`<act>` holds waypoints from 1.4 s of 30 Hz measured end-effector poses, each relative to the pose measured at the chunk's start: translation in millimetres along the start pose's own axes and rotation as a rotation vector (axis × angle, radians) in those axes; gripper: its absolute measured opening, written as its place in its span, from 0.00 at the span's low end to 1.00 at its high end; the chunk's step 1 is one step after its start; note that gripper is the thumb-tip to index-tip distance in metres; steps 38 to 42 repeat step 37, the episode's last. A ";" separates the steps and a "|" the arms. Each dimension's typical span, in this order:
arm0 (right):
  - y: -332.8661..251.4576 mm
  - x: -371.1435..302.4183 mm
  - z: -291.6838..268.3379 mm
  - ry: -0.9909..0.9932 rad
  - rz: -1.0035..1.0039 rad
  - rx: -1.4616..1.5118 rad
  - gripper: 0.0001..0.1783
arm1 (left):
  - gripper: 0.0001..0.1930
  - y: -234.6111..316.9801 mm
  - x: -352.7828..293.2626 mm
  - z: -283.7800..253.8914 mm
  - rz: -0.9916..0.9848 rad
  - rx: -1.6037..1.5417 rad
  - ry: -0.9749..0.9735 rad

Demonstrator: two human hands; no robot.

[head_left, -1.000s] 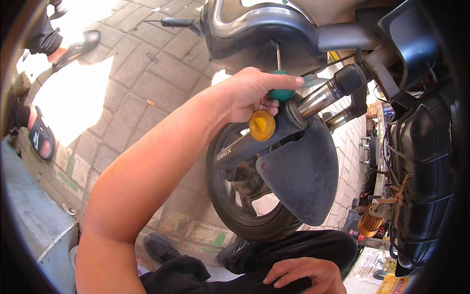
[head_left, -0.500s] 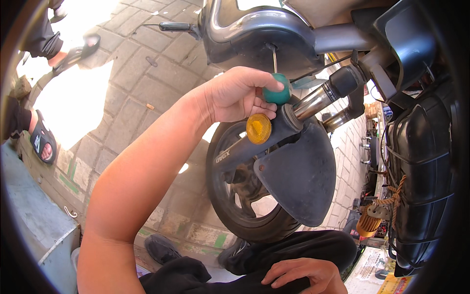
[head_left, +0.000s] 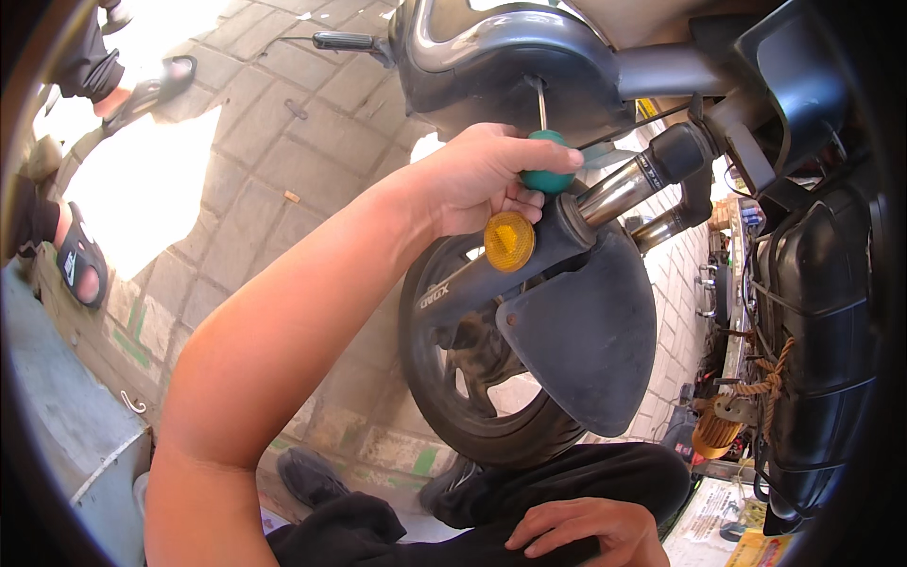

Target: The person removes the seat of an electric scooter, exposes the battery compartment, and then uses a cordless drill and a screwdriver to work on the front wheel area. The person reattaches the seat and continues adjusting components near the front wheel.

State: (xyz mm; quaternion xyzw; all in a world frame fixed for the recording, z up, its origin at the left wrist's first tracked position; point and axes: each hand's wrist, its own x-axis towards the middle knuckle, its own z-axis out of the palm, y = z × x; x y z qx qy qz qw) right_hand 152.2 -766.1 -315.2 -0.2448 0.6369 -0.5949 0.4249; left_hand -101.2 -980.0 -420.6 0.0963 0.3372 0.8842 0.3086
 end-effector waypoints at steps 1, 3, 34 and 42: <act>1.0 -0.2 0.2 -0.007 -0.002 -0.005 0.29 | 0.20 -1.7 1.2 1.3 0.008 0.014 0.013; -0.7 0.6 1.7 -0.011 0.016 -0.011 0.30 | 0.21 -4.2 -0.5 -0.7 0.021 -0.010 -0.003; 6.2 -0.7 -6.1 -0.069 -0.004 0.001 0.30 | 0.21 3.9 -9.1 1.1 0.035 0.092 0.066; 1.8 -3.8 -4.0 -0.041 0.017 -0.008 0.31 | 0.27 8.9 -3.6 12.1 -0.001 0.275 0.161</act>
